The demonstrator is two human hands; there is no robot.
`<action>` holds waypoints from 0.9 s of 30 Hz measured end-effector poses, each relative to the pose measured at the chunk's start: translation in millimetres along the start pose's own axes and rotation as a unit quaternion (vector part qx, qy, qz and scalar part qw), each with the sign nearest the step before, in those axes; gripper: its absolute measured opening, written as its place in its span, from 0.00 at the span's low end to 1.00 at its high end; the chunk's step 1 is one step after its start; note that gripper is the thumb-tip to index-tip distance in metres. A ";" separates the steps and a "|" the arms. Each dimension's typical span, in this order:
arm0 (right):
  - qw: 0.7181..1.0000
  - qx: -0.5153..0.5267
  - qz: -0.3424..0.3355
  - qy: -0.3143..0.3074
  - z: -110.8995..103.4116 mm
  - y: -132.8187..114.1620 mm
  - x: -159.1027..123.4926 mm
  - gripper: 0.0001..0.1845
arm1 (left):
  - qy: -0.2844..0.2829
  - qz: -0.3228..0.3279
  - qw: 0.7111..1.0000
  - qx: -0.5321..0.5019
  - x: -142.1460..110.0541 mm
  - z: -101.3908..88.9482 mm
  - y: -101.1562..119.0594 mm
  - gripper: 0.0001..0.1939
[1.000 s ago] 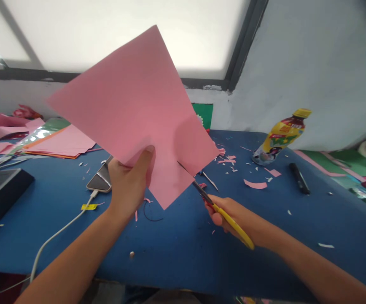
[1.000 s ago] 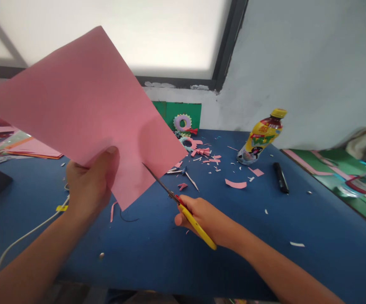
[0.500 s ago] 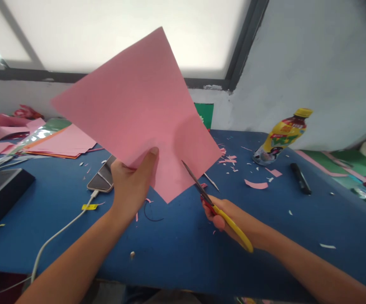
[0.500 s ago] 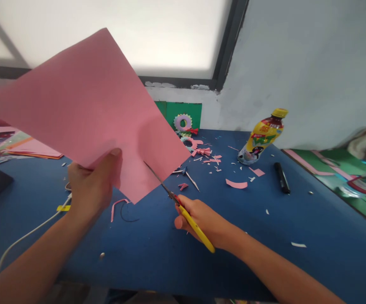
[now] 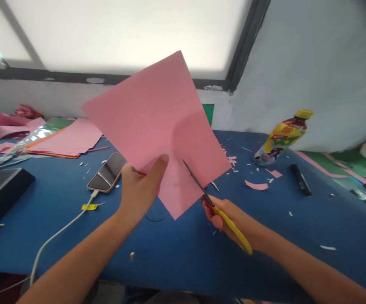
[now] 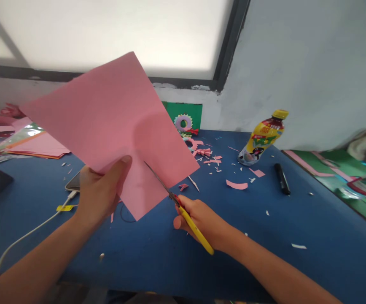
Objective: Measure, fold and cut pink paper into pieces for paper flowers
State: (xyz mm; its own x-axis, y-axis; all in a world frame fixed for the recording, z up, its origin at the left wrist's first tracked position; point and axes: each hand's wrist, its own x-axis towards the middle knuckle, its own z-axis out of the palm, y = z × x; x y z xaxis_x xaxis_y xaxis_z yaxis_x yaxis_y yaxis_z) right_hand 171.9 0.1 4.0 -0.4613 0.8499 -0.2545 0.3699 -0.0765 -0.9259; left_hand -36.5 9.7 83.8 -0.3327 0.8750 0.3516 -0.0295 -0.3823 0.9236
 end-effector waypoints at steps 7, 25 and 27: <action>0.999 0.024 0.028 0.002 0.5 -8.9 -3.7 0.12 | -0.005 -0.012 1.000 0.006 -2.6 -0.6 0.3 0.08; 0.998 -0.068 0.003 0.002 1.3 -31.6 -8.8 0.03 | -0.006 -0.001 0.999 -0.035 -0.8 0.5 -0.7 0.05; 0.997 -0.073 -0.008 0.000 0.8 -30.8 -8.0 0.03 | -0.004 -0.002 0.999 -0.039 -0.9 0.8 -0.3 0.06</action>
State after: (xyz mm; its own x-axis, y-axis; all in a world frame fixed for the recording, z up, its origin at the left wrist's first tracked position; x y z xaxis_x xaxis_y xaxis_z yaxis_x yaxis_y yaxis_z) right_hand 163.5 -4.8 34.4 -0.4683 0.8505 -0.2394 0.4754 0.0141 -0.8797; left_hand -35.5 9.3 83.4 -0.3242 0.8791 0.3493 -0.1044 -0.4002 0.9104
